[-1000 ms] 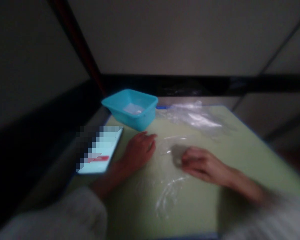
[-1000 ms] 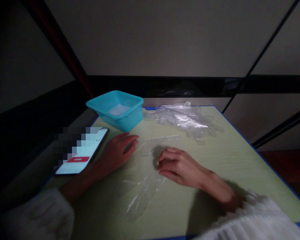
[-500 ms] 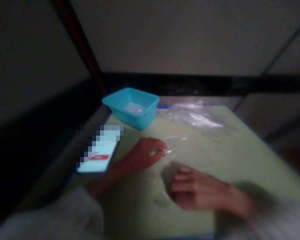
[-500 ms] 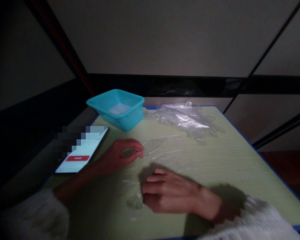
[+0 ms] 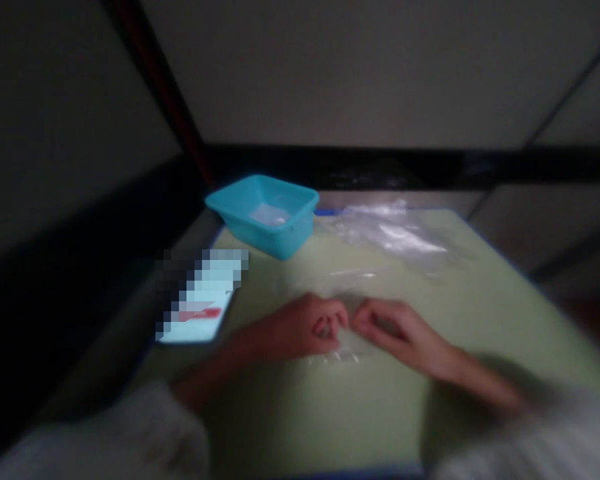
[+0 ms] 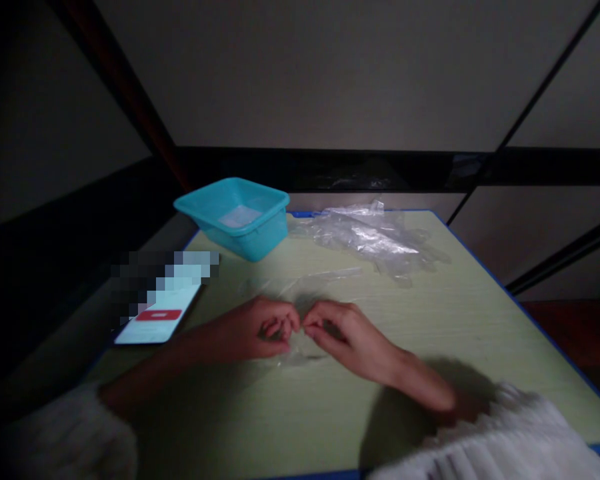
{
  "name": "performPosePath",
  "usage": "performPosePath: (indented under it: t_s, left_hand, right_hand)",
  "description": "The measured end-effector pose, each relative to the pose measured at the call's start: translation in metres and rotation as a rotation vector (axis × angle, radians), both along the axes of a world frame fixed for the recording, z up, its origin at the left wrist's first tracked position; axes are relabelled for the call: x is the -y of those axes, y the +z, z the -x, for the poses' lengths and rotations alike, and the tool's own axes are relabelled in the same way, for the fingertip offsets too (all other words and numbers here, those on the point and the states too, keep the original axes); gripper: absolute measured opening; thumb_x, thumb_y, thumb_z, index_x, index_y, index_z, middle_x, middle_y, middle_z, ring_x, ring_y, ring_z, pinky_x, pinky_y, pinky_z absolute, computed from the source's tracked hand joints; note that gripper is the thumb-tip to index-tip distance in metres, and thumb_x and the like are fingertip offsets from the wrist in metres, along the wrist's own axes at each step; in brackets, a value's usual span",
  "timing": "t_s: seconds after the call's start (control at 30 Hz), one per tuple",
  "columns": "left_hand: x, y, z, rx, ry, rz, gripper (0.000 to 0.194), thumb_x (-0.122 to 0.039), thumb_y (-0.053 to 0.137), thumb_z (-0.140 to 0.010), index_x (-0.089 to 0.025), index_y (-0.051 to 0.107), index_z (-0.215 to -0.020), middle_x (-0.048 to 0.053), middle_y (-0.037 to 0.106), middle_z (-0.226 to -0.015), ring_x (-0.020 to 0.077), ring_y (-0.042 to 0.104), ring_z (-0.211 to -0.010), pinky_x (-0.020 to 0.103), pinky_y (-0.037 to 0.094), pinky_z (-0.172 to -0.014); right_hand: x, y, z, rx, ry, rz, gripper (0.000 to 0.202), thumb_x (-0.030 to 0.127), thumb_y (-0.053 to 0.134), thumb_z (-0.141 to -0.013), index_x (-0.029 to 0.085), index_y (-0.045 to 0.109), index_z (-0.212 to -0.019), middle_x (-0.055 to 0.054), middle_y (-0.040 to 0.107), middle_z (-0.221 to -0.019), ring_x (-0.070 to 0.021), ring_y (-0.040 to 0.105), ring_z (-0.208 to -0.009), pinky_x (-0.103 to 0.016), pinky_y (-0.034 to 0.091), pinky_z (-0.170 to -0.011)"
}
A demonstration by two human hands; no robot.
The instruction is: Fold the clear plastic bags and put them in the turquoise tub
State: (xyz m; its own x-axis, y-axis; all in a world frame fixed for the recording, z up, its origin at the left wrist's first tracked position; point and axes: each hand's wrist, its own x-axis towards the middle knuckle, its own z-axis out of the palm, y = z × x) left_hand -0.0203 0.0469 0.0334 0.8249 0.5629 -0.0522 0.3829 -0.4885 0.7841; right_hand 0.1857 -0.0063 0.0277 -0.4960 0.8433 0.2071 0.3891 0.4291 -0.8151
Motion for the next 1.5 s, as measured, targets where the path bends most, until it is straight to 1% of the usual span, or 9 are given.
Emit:
performPosePath:
  t_s: [0.1, 0.27, 0.6, 0.83, 1.0, 1.07, 1.17, 1.27, 1.5]
  left_hand:
    - [-0.003, -0.002, 0.0, -0.013, 0.077, -0.034, 0.029, -0.011, 0.058, -0.07, -0.015, 0.062, -0.098, -0.006, 0.055, -0.064, 0.0079, 0.047, -0.056, 0.018, 0.033, -0.053]
    - [-0.009, -0.007, 0.001, -0.069, 0.176, -0.094, 0.042, -0.012, 0.058, -0.068, -0.015, 0.059, -0.109, -0.006, 0.053, -0.06, 0.0093, 0.047, -0.056, 0.02, 0.033, -0.054]
    - [-0.008, -0.013, 0.003, -0.279, 0.247, -0.294, 0.044, -0.022, 0.059, -0.069, -0.021, 0.058, -0.113, -0.002, 0.06, -0.07, 0.0133, 0.053, -0.061, 0.023, 0.031, -0.054]
    - [-0.01, -0.006, 0.009, -0.382, 0.282, -0.346, 0.044, -0.029, 0.061, -0.071, -0.021, 0.059, -0.114, -0.001, 0.061, -0.07, 0.0159, 0.055, -0.062, 0.024, 0.033, -0.055]
    - [-0.018, -0.007, 0.011, -0.393, 0.41, -0.412, 0.042, -0.023, 0.058, -0.073, -0.017, 0.058, -0.115, 0.0, 0.059, -0.067, 0.0166, 0.055, -0.064, 0.026, 0.036, -0.059]
    - [-0.017, -0.007, 0.007, -0.274, 0.395, -0.313, 0.037, -0.019, 0.056, -0.074, -0.016, 0.059, -0.11, -0.002, 0.057, -0.064, 0.0145, 0.054, -0.062, 0.024, 0.036, -0.058]
    - [-0.009, -0.008, -0.001, -0.043, 0.243, 0.02, 0.028, -0.02, 0.056, -0.075, -0.014, 0.06, -0.102, -0.003, 0.056, -0.064, 0.0113, 0.053, -0.06, 0.02, 0.036, -0.053]
    - [0.0, -0.012, -0.007, 0.03, 0.109, 0.266, 0.026, -0.025, 0.061, -0.073, -0.013, 0.061, -0.096, -0.003, 0.057, -0.063, 0.0102, 0.052, -0.058, 0.018, 0.035, -0.05]
    - [-0.001, -0.014, -0.007, 0.056, 0.087, 0.362, 0.022, -0.027, 0.063, -0.073, -0.013, 0.062, -0.09, -0.002, 0.057, -0.062, 0.009, 0.05, -0.055, 0.018, 0.035, -0.049]
  right_hand:
    - [-0.005, 0.001, -0.008, -0.044, -0.07, 0.111, 0.01, 0.026, 0.051, -0.089, 0.017, 0.055, -0.089, 0.0, 0.057, -0.075, -0.0128, 0.051, -0.067, -0.024, 0.04, -0.06]
    - [-0.008, -0.009, -0.013, -0.02, -0.04, 0.187, 0.014, 0.021, 0.058, -0.081, 0.018, 0.051, -0.093, 0.003, 0.053, -0.072, -0.0111, 0.049, -0.06, -0.022, 0.037, -0.053]
    - [-0.01, -0.02, -0.013, 0.221, -0.006, -0.015, 0.018, 0.015, 0.065, -0.074, 0.02, 0.049, -0.08, 0.006, 0.047, -0.067, -0.0089, 0.043, -0.056, -0.021, 0.03, -0.052]
    - [-0.01, -0.021, -0.016, 0.226, 0.027, 0.007, 0.019, 0.016, 0.064, -0.076, 0.019, 0.05, -0.088, 0.006, 0.048, -0.069, -0.0089, 0.043, -0.057, -0.021, 0.032, -0.053]
    - [-0.011, -0.02, -0.016, 0.221, 0.034, 0.026, 0.017, 0.018, 0.063, -0.077, 0.019, 0.051, -0.089, 0.006, 0.048, -0.069, -0.009, 0.043, -0.057, -0.021, 0.031, -0.052]
    - [-0.011, -0.02, -0.017, 0.228, 0.036, 0.019, 0.016, 0.017, 0.062, -0.077, 0.019, 0.051, -0.088, 0.005, 0.048, -0.069, -0.0091, 0.043, -0.057, -0.021, 0.031, -0.053]
    - [-0.012, -0.02, -0.017, 0.248, 0.043, 0.009, 0.015, 0.015, 0.062, -0.076, 0.019, 0.051, -0.085, 0.006, 0.048, -0.068, -0.0091, 0.042, -0.057, -0.021, 0.03, -0.052]
    - [-0.011, -0.018, -0.017, 0.27, 0.033, 0.011, 0.015, 0.013, 0.062, -0.074, 0.019, 0.051, -0.082, 0.006, 0.048, -0.067, -0.0093, 0.042, -0.057, -0.021, 0.029, -0.052]
    - [-0.01, -0.012, -0.016, 0.263, 0.046, 0.019, 0.01, 0.019, 0.062, -0.079, 0.018, 0.053, -0.083, 0.005, 0.051, -0.067, -0.0096, 0.045, -0.056, -0.022, 0.032, -0.05]
